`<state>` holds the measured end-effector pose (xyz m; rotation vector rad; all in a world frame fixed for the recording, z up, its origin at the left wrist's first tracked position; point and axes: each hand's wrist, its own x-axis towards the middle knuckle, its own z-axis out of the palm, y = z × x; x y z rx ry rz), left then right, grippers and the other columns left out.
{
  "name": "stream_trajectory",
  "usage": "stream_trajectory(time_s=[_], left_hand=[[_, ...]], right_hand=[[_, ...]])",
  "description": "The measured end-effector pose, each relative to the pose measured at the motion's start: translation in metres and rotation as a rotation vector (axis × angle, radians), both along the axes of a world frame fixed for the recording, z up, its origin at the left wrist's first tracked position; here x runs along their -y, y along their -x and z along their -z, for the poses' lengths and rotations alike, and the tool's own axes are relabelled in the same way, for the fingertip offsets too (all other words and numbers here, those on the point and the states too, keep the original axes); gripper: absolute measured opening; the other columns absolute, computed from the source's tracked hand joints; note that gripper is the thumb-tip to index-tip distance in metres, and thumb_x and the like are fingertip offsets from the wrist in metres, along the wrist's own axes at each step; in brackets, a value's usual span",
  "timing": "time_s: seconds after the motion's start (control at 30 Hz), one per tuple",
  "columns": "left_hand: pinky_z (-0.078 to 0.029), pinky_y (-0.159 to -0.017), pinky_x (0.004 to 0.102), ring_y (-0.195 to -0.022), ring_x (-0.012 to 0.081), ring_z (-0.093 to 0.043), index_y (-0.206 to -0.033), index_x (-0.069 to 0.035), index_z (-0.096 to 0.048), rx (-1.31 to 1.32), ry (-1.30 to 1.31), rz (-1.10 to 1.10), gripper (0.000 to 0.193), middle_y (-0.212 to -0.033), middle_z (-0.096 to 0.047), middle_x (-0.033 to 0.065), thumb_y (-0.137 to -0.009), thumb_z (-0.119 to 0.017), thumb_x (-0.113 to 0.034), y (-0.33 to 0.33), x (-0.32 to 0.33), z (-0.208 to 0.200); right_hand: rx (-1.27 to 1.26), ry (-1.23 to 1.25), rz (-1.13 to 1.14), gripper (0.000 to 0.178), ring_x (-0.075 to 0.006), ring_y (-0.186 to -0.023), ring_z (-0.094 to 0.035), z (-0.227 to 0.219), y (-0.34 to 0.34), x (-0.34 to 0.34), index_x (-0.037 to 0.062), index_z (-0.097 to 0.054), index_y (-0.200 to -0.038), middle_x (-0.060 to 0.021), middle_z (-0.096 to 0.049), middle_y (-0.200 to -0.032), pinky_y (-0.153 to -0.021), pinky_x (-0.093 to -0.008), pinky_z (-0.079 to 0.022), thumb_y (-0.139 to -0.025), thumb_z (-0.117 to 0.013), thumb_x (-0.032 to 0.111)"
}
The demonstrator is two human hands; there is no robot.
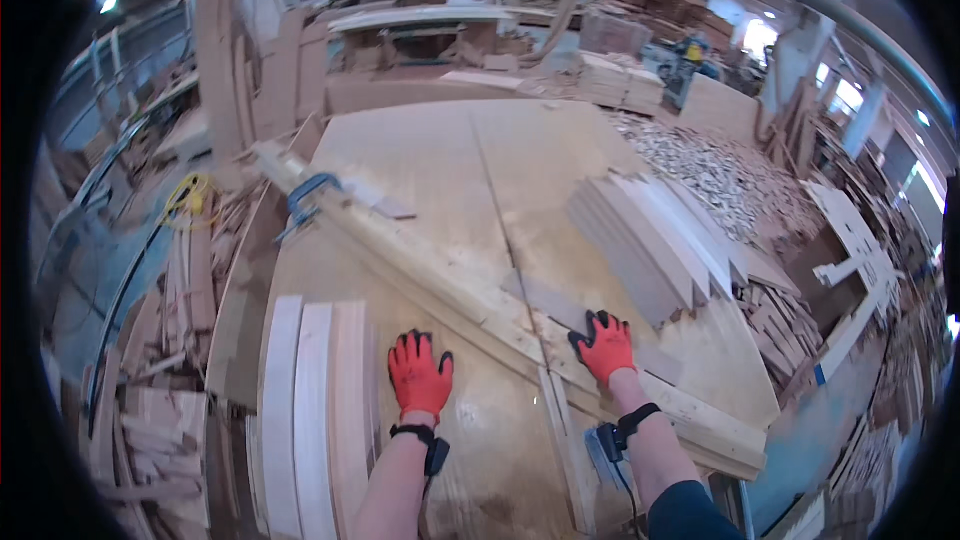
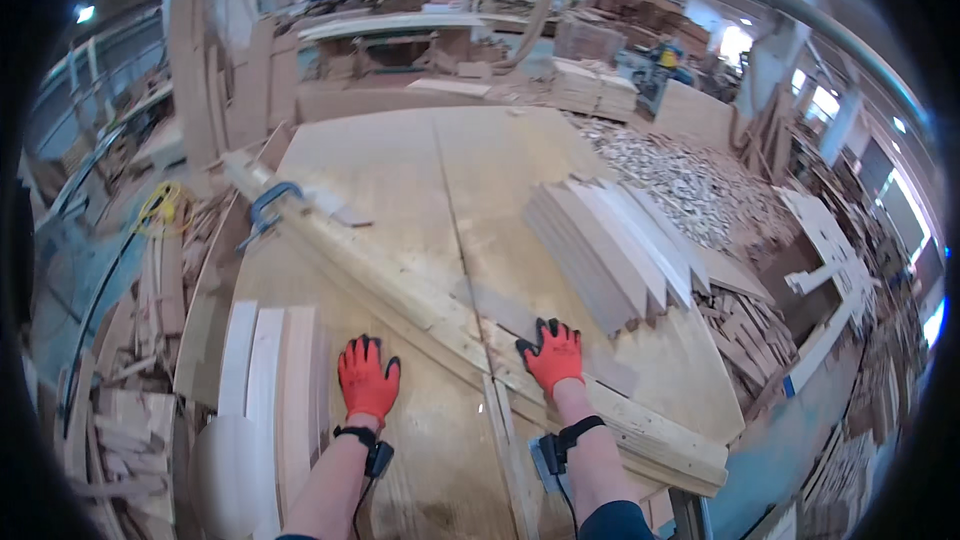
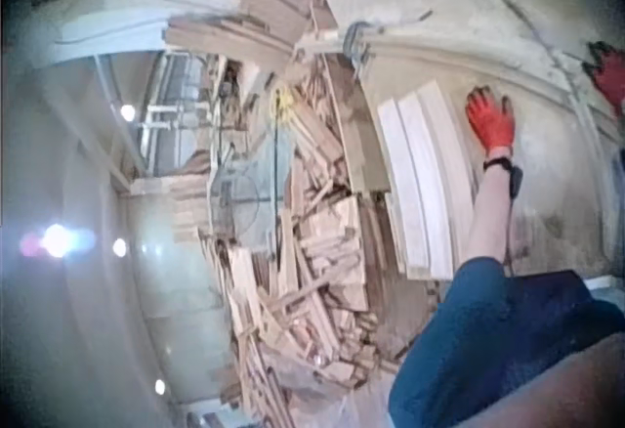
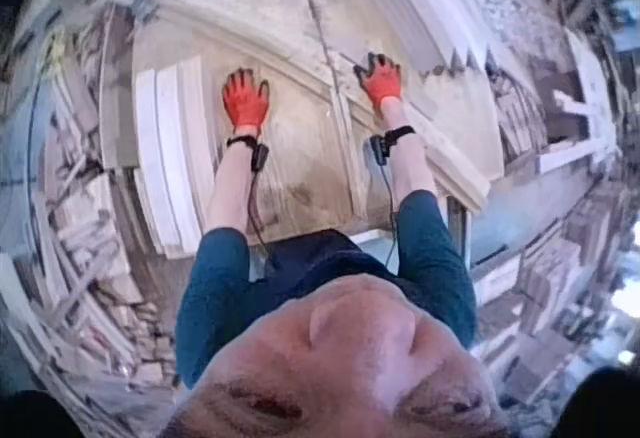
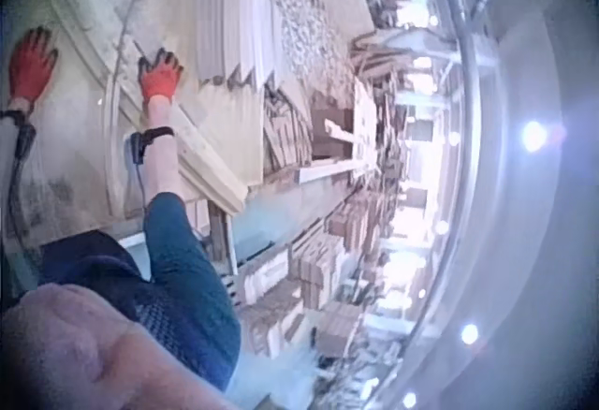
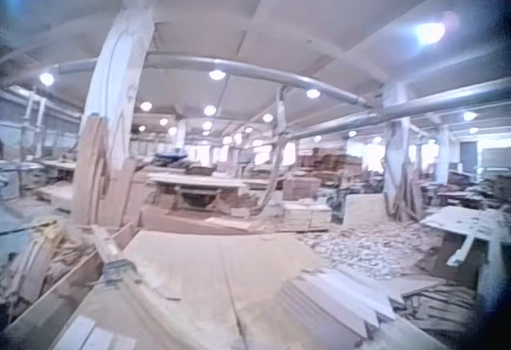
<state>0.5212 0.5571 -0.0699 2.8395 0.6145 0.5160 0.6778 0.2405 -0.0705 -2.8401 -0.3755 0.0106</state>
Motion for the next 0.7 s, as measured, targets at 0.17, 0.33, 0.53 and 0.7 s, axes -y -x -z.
stream_trajectory(time_s=[0.17,0.33,0.53,0.7], left_hand=[[-0.024,-0.12,0.0517,-0.142,0.0389,-0.037,-0.14,-0.002,-0.053,-0.029,0.058,0.002,0.062,-0.15,-0.047,0.0206,-0.091,-0.062,-0.04,0.004,0.006,-0.009],[-0.023,-0.121,0.0513,-0.141,0.0404,-0.038,-0.14,-0.001,-0.053,-0.043,0.039,0.004,0.064,-0.149,-0.048,0.0217,-0.09,-0.064,-0.039,0.015,0.007,-0.007],[-0.025,-0.119,0.0524,-0.138,0.0399,-0.041,-0.138,-0.002,-0.054,-0.054,-0.022,0.008,0.063,-0.146,-0.05,0.0207,-0.089,-0.064,-0.04,0.048,0.014,0.01],[-0.026,-0.118,0.0527,-0.136,0.0387,-0.042,-0.135,-0.002,-0.056,-0.017,-0.078,0.009,0.064,-0.143,-0.052,0.0202,-0.088,-0.064,-0.044,0.089,0.035,0.019]], right_hand=[[-0.011,-0.019,0.022,0.073,-0.0359,-0.143,-0.038,-0.015,0.007,0.003,0.011,-0.051,-0.147,-0.0186,-0.046,-0.151,-0.124,-0.0509,-0.02,-0.091,-0.059,0.058],[-0.016,-0.042,0.034,0.073,-0.0349,-0.144,-0.036,-0.016,0.02,0.005,0.0121,-0.052,-0.147,-0.017,-0.045,-0.152,-0.125,-0.051,-0.018,-0.091,-0.058,0.059],[0.044,-0.104,0.049,0.073,-0.0379,-0.14,-0.039,-0.008,0.057,0.017,0.0108,-0.055,-0.143,-0.0186,-0.048,-0.149,-0.123,-0.0516,-0.021,-0.09,-0.061,0.059],[0.041,-0.165,0.046,0.072,-0.037,-0.142,-0.038,-0.003,0.102,0.04,0.0107,-0.057,-0.142,-0.0192,-0.049,-0.148,-0.124,-0.0511,-0.019,-0.088,-0.062,0.059]])
